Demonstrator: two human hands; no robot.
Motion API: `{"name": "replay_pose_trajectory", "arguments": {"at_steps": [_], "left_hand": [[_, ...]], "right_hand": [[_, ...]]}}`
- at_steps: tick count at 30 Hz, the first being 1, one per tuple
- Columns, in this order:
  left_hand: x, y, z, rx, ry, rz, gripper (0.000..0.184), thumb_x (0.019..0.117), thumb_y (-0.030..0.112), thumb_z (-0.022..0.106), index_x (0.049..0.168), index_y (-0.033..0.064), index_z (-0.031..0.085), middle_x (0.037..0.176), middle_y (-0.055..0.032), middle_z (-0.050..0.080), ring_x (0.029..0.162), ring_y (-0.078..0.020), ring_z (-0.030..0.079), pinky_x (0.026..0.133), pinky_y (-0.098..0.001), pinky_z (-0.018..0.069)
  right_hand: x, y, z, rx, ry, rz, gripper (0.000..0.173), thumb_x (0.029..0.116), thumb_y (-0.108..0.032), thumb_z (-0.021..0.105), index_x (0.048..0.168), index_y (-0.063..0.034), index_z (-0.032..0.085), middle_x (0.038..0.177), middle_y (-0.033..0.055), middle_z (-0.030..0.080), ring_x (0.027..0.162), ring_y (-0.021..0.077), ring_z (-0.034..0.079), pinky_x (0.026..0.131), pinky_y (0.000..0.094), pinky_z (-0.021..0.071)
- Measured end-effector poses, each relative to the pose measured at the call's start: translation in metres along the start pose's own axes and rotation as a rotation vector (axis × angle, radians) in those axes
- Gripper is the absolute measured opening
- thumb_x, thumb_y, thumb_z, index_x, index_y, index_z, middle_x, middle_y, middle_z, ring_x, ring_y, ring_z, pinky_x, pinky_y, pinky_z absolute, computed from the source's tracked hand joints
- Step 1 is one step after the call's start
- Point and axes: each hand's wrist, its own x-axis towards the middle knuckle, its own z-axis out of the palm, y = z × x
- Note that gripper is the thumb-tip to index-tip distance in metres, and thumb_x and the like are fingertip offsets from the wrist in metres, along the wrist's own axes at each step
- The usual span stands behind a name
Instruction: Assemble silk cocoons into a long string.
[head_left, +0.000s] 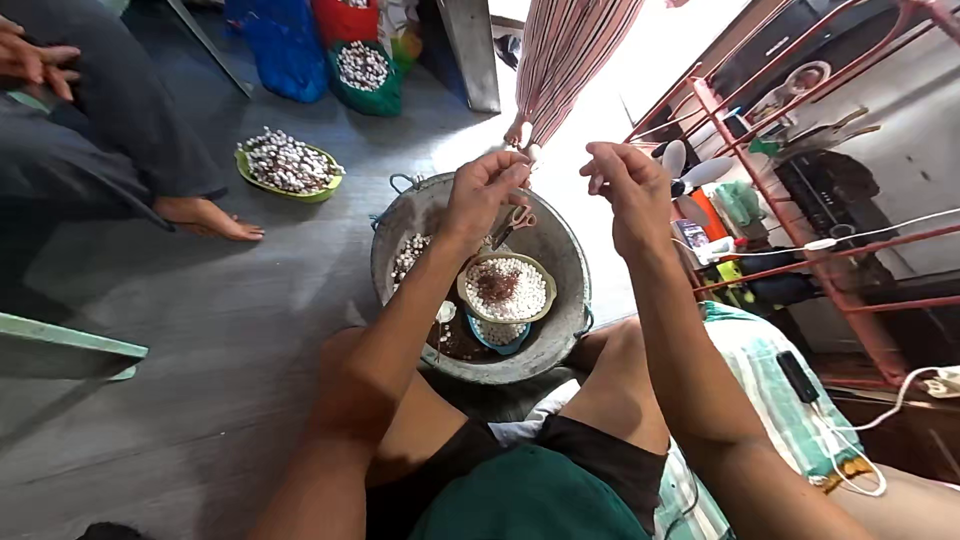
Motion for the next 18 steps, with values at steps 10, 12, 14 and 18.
{"name": "replay_pose_trajectory", "arguments": {"at_steps": [10, 12, 14, 18], "left_hand": [[-0.003, -0.023, 0.010, -0.384, 0.018, -0.281, 0.021, 0.1075, 0.015, 0.047, 0.116, 0.0053, 0.063, 0.109, -0.0071, 0.069, 0.104, -0.0187, 0.067, 0.094, -0.0389, 0.0558], [-0.001, -0.027, 0.010, -0.376, 0.003, -0.294, 0.021, 0.1073, 0.016, 0.049, 0.117, 0.0056, 0.063, 0.109, -0.0072, 0.069, 0.101, -0.0171, 0.067, 0.090, -0.0359, 0.0570], [0.000, -0.032, 0.009, -0.386, -0.017, -0.310, 0.020, 0.1068, 0.015, 0.049, 0.118, 0.0054, 0.063, 0.106, -0.0069, 0.068, 0.095, -0.0154, 0.067, 0.086, -0.0339, 0.0579], [0.004, -0.035, 0.010, -0.350, -0.029, -0.332, 0.021, 0.1072, 0.014, 0.047, 0.116, 0.0047, 0.064, 0.104, -0.0056, 0.069, 0.093, -0.0140, 0.067, 0.086, -0.0335, 0.0574]], "right_hand": [[-0.045, 0.029, 0.057, 0.371, 0.085, 0.333, 0.022, 0.1019, -0.017, 0.065, 0.115, -0.0006, 0.071, 0.102, 0.0109, 0.074, 0.087, 0.0186, 0.071, 0.079, 0.0347, 0.0610], [-0.043, 0.028, 0.059, 0.424, 0.068, 0.333, 0.024, 0.1020, -0.016, 0.065, 0.118, 0.0004, 0.071, 0.104, 0.0117, 0.073, 0.090, 0.0190, 0.071, 0.081, 0.0351, 0.0615], [-0.040, 0.029, 0.060, 0.456, 0.046, 0.308, 0.025, 0.1017, -0.016, 0.065, 0.119, 0.0016, 0.070, 0.104, 0.0123, 0.073, 0.092, 0.0199, 0.072, 0.084, 0.0370, 0.0621], [-0.036, 0.031, 0.063, 0.473, 0.114, 0.301, 0.021, 0.0999, -0.015, 0.068, 0.111, 0.0015, 0.073, 0.097, 0.0113, 0.073, 0.086, 0.0186, 0.071, 0.080, 0.0357, 0.0618]]}}
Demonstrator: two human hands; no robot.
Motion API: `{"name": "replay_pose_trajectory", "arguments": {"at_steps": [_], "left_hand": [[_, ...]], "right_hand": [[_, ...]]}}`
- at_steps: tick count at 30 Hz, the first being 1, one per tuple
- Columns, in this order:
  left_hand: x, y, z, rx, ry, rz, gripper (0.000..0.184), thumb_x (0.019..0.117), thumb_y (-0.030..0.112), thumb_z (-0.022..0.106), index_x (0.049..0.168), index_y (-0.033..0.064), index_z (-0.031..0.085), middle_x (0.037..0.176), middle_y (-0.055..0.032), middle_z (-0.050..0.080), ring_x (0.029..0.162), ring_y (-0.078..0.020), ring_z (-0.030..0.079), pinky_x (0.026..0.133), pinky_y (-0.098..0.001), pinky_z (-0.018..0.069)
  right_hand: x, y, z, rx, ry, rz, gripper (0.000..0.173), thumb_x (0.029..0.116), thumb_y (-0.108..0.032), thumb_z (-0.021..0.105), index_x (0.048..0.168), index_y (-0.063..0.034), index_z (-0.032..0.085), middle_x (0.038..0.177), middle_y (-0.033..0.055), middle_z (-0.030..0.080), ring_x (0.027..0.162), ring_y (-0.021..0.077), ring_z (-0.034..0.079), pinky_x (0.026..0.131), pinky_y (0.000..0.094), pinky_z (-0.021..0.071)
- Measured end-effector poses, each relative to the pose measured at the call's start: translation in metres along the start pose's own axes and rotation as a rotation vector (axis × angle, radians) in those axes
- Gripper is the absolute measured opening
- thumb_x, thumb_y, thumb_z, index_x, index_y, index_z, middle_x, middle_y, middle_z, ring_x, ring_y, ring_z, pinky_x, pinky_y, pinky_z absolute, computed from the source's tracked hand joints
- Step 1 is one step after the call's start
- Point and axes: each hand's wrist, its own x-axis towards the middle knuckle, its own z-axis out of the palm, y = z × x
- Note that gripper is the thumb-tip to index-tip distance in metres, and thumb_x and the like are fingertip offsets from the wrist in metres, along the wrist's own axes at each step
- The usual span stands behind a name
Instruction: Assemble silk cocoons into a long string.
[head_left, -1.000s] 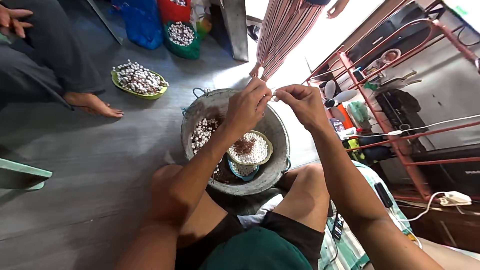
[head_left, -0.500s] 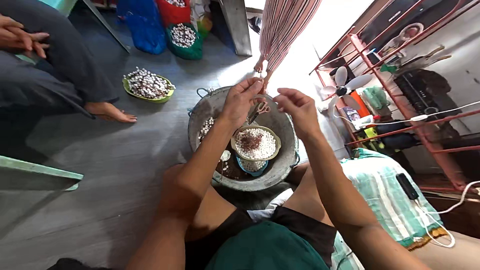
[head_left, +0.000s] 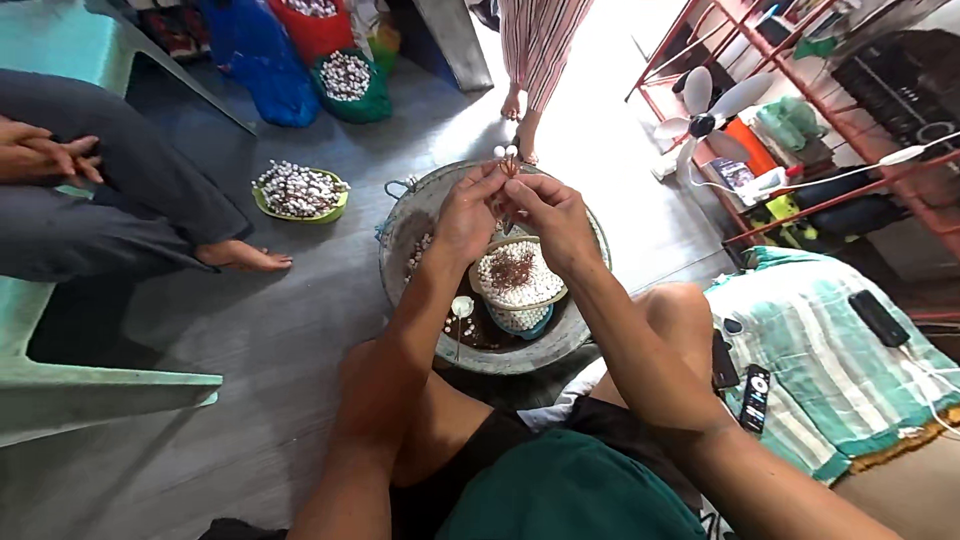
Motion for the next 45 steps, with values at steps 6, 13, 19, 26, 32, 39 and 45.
{"name": "replay_pose_trajectory", "arguments": {"at_steps": [6, 13, 19, 26, 32, 39, 45], "left_hand": [[-0.007, 0.002, 0.013, 0.174, 0.095, 0.165, 0.027, 0.1086, 0.012, 0.048, 0.120, -0.0043, 0.066, 0.111, -0.0134, 0.072, 0.101, -0.0216, 0.070, 0.093, -0.0407, 0.0580], [-0.011, 0.002, 0.021, 0.331, 0.165, 0.323, 0.025, 0.1063, 0.013, 0.056, 0.120, -0.0044, 0.068, 0.108, -0.0121, 0.073, 0.100, -0.0206, 0.070, 0.091, -0.0385, 0.0591], [-0.009, 0.004, 0.015, 0.336, 0.196, 0.327, 0.022, 0.1016, 0.011, 0.064, 0.117, -0.0040, 0.070, 0.105, -0.0109, 0.073, 0.095, -0.0177, 0.071, 0.089, -0.0358, 0.0595], [-0.009, 0.010, 0.008, 0.364, 0.189, 0.234, 0.018, 0.1015, 0.009, 0.064, 0.114, -0.0021, 0.070, 0.100, -0.0086, 0.072, 0.090, -0.0155, 0.069, 0.084, -0.0330, 0.0588], [0.000, 0.007, 0.004, 0.426, 0.122, 0.164, 0.020, 0.1070, 0.013, 0.053, 0.116, -0.0036, 0.061, 0.103, -0.0098, 0.068, 0.095, -0.0175, 0.068, 0.089, -0.0379, 0.0582], [0.010, 0.034, -0.021, 0.502, 0.240, 0.222, 0.018, 0.1070, 0.006, 0.052, 0.104, -0.0079, 0.063, 0.093, -0.0148, 0.072, 0.069, -0.0195, 0.070, 0.064, -0.0320, 0.0625], [0.010, 0.034, -0.029, 0.506, 0.213, 0.291, 0.017, 0.1036, 0.002, 0.058, 0.095, -0.0082, 0.068, 0.083, -0.0148, 0.071, 0.068, -0.0199, 0.069, 0.068, -0.0330, 0.0622]], "right_hand": [[0.007, 0.000, 0.002, 0.059, 0.154, -0.004, 0.022, 0.0998, -0.018, 0.069, 0.111, 0.0001, 0.074, 0.098, 0.0106, 0.074, 0.087, 0.0176, 0.072, 0.078, 0.0327, 0.0614], [0.004, 0.005, 0.012, 0.109, 0.202, -0.009, 0.021, 0.1008, -0.018, 0.067, 0.111, -0.0011, 0.074, 0.102, 0.0104, 0.075, 0.091, 0.0175, 0.071, 0.079, 0.0326, 0.0607], [0.002, 0.016, 0.027, 0.139, 0.236, 0.023, 0.018, 0.0997, -0.017, 0.069, 0.108, -0.0022, 0.075, 0.098, 0.0085, 0.074, 0.088, 0.0157, 0.070, 0.077, 0.0306, 0.0599], [0.001, 0.023, 0.034, 0.132, 0.269, 0.066, 0.018, 0.0999, -0.018, 0.069, 0.105, -0.0024, 0.076, 0.093, 0.0082, 0.075, 0.083, 0.0151, 0.070, 0.071, 0.0289, 0.0590], [-0.001, 0.030, 0.017, -0.053, 0.162, 0.061, 0.026, 0.1029, -0.025, 0.064, 0.116, -0.0034, 0.073, 0.102, 0.0075, 0.075, 0.091, 0.0181, 0.072, 0.079, 0.0351, 0.0614], [-0.058, 0.152, -0.044, -0.839, -0.384, 0.067, 0.026, 0.1008, -0.026, 0.063, 0.116, -0.0063, 0.074, 0.103, 0.0085, 0.075, 0.092, 0.0185, 0.073, 0.088, 0.0444, 0.0612], [-0.110, 0.266, -0.026, -1.105, -0.711, 0.135, 0.037, 0.0939, -0.018, 0.073, 0.131, -0.0180, 0.070, 0.118, 0.0116, 0.071, 0.101, 0.0326, 0.071, 0.085, 0.0600, 0.0584]]}}
